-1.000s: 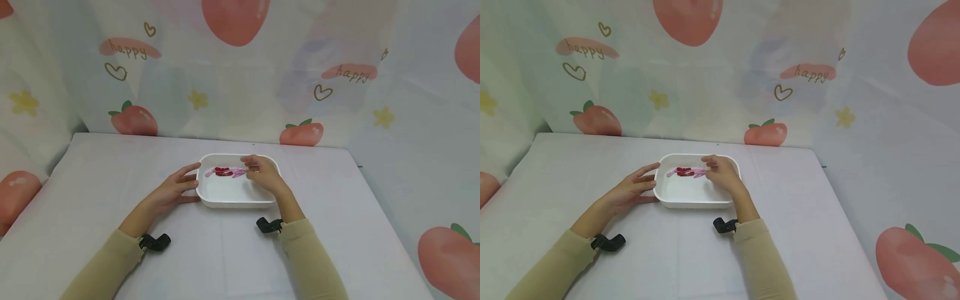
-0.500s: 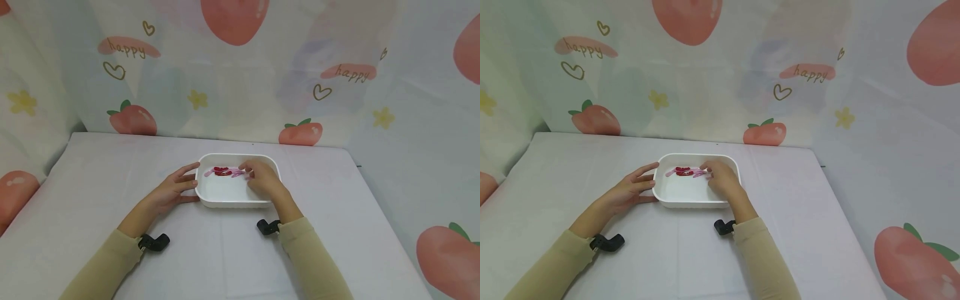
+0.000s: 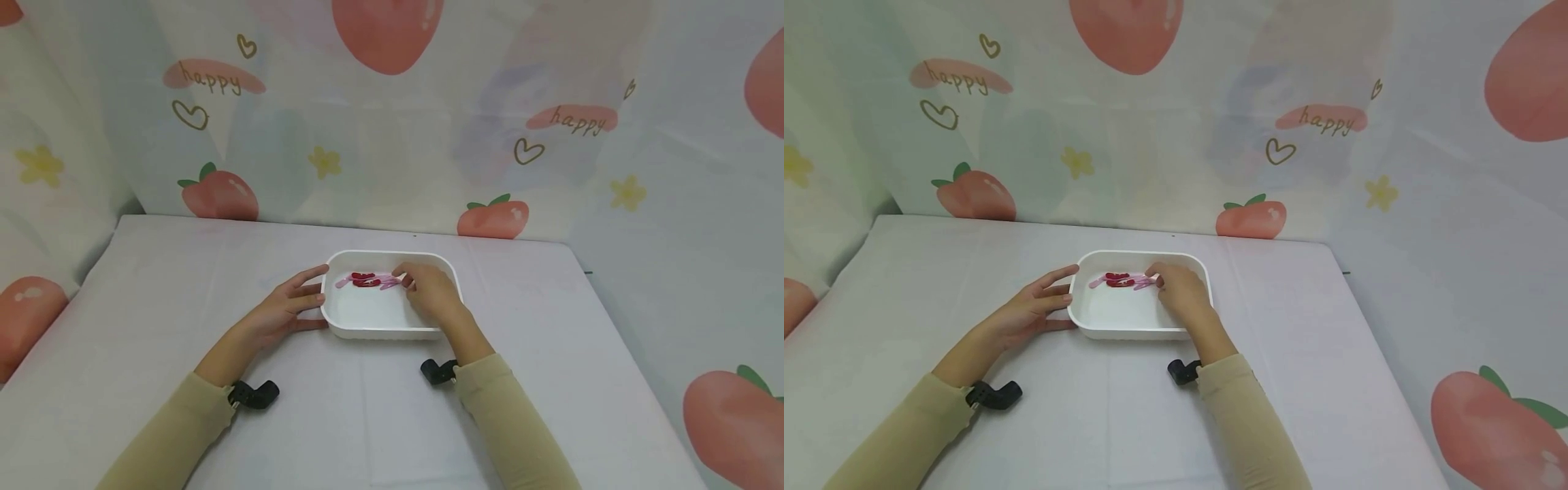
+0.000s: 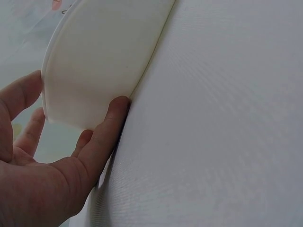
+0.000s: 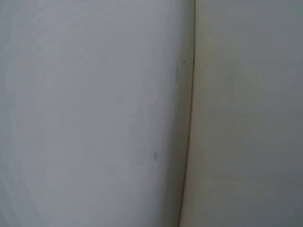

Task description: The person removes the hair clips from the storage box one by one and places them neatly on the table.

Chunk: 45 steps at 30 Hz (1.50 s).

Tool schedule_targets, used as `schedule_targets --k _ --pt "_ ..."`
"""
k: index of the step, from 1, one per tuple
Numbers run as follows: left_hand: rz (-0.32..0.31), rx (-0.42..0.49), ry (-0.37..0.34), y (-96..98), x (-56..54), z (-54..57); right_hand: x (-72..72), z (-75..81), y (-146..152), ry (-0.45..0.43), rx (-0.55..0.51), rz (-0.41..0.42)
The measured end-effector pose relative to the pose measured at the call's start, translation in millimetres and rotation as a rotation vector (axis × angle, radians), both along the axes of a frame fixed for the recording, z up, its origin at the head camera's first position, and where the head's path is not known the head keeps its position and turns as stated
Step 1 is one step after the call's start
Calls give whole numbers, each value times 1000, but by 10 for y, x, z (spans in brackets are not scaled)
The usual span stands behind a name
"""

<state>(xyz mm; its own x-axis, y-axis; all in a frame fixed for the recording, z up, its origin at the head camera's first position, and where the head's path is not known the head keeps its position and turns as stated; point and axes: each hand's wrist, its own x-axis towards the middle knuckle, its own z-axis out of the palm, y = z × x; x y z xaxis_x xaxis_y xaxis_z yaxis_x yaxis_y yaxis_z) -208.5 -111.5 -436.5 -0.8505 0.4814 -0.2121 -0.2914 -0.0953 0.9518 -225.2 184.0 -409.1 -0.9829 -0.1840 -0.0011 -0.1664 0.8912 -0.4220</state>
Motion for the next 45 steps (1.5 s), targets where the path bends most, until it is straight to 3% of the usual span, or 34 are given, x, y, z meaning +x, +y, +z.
schedule_targets --k 10,19,23,36,45 --pt "1 4 7 5 -7 -3 -22 86 89 23 -208 -21" --pt "3 9 -5 20 -21 -5 72 234 255 -9 -548 -35" --pt "7 5 -9 26 -20 -7 111 273 343 4 -643 -37" --pt "4 2 0 -15 16 -32 152 314 629 -46 -854 -110" --pt "-4 17 2 -3 -2 -40 149 301 829 -54 -910 -199"
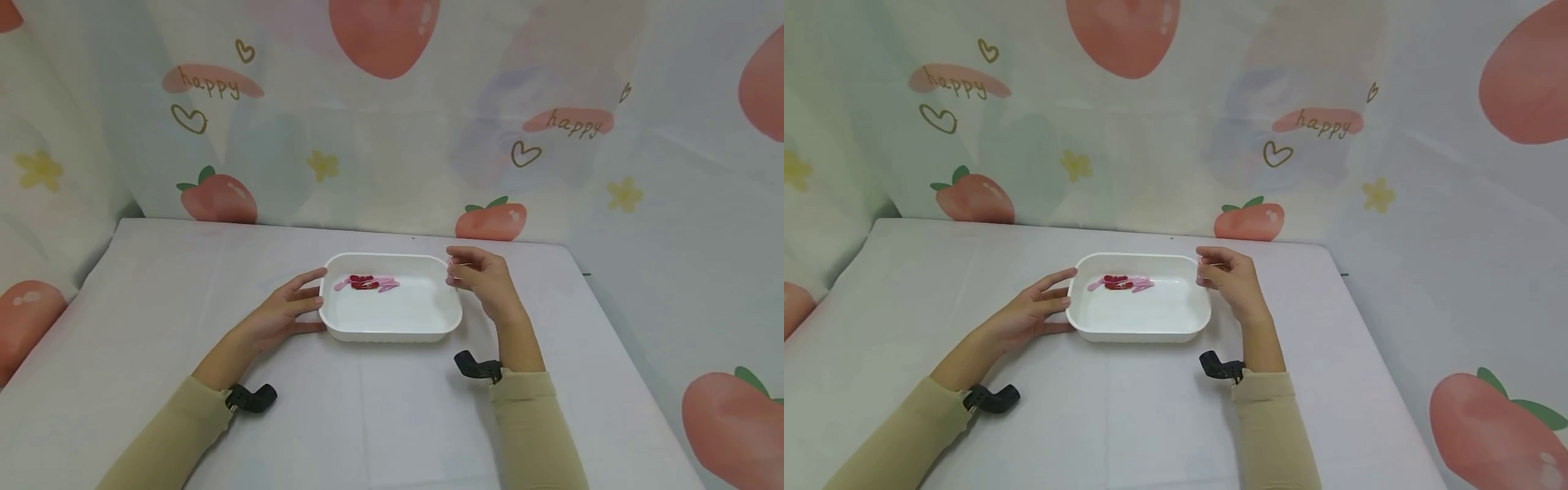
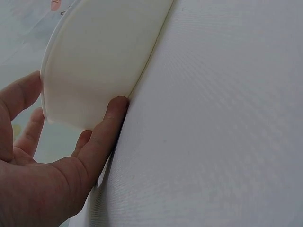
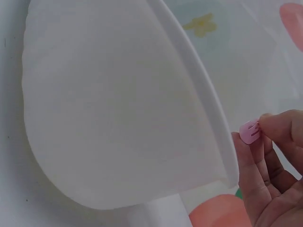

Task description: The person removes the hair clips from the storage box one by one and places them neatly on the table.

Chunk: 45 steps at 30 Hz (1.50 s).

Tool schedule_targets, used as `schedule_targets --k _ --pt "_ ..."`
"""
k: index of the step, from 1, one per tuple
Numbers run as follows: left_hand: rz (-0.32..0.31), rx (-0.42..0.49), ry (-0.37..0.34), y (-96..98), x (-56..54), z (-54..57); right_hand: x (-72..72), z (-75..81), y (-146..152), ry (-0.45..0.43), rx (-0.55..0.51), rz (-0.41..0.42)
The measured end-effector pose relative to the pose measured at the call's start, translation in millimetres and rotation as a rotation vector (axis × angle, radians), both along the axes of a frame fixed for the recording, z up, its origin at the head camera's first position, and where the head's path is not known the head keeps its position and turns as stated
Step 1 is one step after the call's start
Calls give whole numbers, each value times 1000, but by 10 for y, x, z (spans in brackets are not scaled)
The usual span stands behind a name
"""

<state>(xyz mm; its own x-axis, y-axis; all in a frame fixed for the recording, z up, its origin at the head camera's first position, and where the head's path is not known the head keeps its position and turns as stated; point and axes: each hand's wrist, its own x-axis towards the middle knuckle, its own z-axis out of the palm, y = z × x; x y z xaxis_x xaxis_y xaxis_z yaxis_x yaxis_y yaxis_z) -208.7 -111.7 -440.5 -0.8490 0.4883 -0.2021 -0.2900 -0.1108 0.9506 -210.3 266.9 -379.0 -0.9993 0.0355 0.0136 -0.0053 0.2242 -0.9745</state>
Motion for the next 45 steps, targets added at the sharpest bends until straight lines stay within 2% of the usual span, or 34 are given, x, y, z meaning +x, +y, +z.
schedule_targets --k 11,20,27,36,45 --pt "1 -12 3 3 12 13 -10 -52 199 -3 -49 -76" --pt "2 -12 1 12 17 19 -24 -137 321 -53 10 -148" --pt "-6 -3 5 3 18 13 -61 -289 398 -90 39 -152" --pt "3 -9 7 2 20 6 -99 -415 400 -158 162 -147" --pt "5 -13 7 2 8 9 -135 -476 393 -151 207 -122"
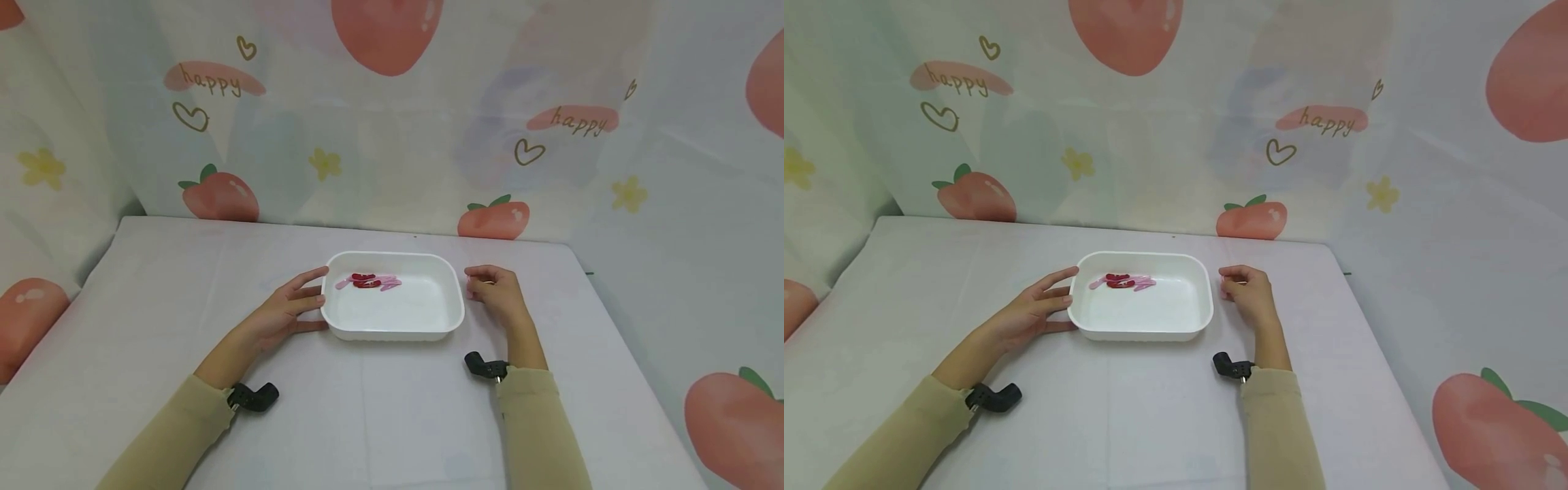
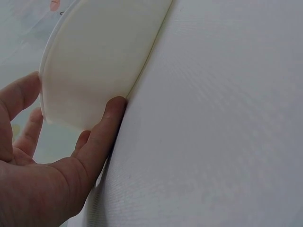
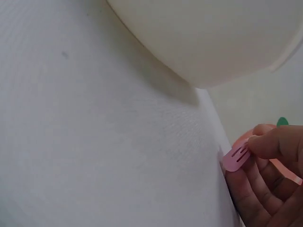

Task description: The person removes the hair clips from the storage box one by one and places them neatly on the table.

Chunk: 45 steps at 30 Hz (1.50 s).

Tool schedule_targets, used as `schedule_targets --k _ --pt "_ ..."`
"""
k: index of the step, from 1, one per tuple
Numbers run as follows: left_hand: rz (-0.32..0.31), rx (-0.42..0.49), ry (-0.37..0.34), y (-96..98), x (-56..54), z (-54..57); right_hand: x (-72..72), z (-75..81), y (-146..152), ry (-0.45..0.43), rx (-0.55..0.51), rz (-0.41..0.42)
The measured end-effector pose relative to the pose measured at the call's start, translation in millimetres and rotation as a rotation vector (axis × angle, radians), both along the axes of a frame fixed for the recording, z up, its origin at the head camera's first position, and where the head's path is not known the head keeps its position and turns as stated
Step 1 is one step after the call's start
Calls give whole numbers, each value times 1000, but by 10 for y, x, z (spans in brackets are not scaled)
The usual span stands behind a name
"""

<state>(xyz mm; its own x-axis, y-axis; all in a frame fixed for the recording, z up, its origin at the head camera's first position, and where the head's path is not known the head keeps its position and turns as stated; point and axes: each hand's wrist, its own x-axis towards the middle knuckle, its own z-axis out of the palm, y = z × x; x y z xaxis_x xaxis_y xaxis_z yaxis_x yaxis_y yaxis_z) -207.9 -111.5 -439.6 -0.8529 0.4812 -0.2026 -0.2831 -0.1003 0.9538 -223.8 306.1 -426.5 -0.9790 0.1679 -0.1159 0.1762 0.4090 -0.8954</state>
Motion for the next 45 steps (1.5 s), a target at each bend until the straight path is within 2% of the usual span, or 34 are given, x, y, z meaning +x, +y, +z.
schedule_targets --k 9,14,19,24,28,32,38,45 --pt "-6 20 0 -4 -7 6 2 6 -42 22 217 31" --pt "-4 21 1 -3 -8 9 10 13 -63 36 288 36" --pt "0 19 0 -1 -15 2 3 24 -54 25 310 38" --pt "-2 20 6 -12 -24 -1 -1 75 -25 9 230 42" --pt "-2 23 -1 -14 -19 4 13 164 -43 -8 40 36" --pt "1 22 -11 -10 -12 3 31 264 -91 32 -106 38" --pt "10 20 -17 -4 -7 6 73 397 -202 112 -138 52" --pt "4 26 -27 4 2 1 135 477 -359 153 -148 111"
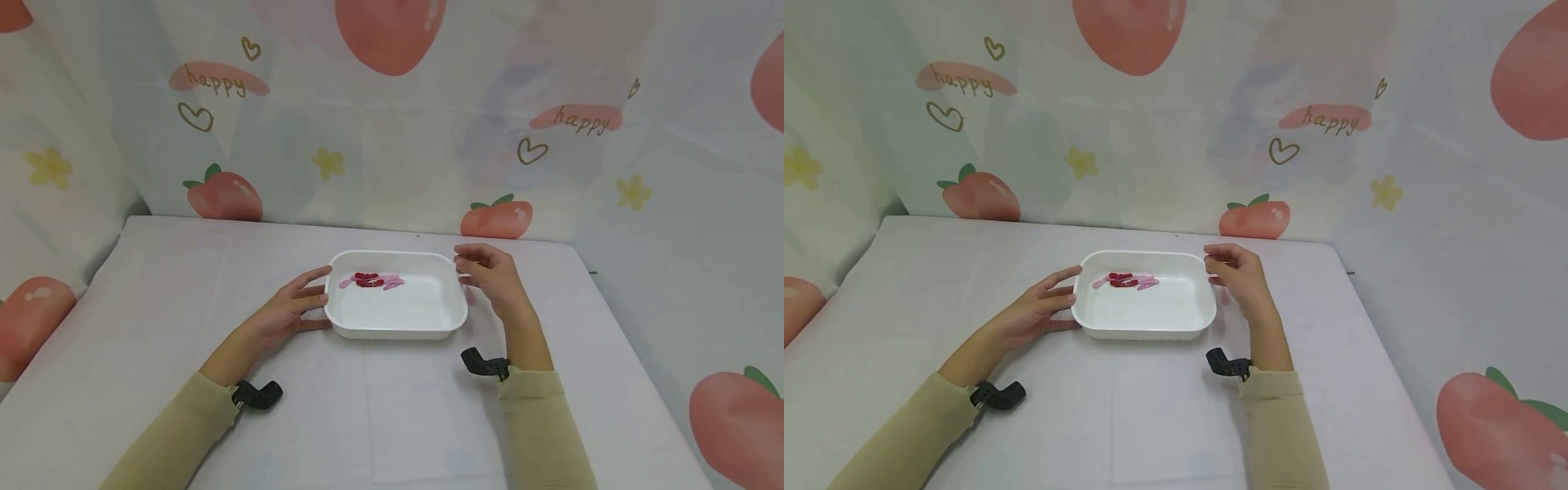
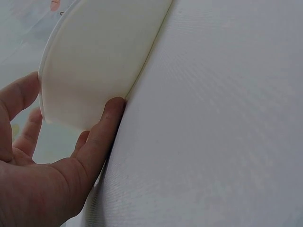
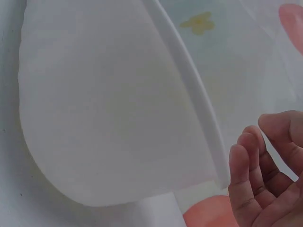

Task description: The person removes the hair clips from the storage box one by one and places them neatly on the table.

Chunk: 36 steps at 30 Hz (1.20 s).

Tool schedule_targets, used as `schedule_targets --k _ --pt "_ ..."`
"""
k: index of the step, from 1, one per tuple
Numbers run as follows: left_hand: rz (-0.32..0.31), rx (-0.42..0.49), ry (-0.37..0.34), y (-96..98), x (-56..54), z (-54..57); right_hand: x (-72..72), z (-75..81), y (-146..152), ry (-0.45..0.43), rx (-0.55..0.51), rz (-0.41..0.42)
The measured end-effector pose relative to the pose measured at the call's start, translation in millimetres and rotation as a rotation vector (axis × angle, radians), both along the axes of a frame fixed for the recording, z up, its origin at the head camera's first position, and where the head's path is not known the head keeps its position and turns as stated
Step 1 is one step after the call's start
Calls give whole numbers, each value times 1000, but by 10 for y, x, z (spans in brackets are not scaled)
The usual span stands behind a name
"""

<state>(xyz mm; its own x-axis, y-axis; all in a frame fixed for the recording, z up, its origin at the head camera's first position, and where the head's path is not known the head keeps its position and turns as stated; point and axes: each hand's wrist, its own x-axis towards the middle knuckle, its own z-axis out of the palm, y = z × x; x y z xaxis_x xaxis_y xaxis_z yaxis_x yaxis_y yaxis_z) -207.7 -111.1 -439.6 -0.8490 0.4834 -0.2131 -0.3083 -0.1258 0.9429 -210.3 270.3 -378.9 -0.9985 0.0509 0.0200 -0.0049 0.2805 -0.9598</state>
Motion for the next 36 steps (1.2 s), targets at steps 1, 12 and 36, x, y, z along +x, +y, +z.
schedule_targets --k 1,12,36 --pt "-1 0 2 -1 -1 -2 0 2 -24 2 0 7" --pt "3 -6 -1 4 -3 -4 -1 -45 -244 22 16 58" --pt "-9 2 30 -25 -12 -25 -178 74 -811 72 -46 124"
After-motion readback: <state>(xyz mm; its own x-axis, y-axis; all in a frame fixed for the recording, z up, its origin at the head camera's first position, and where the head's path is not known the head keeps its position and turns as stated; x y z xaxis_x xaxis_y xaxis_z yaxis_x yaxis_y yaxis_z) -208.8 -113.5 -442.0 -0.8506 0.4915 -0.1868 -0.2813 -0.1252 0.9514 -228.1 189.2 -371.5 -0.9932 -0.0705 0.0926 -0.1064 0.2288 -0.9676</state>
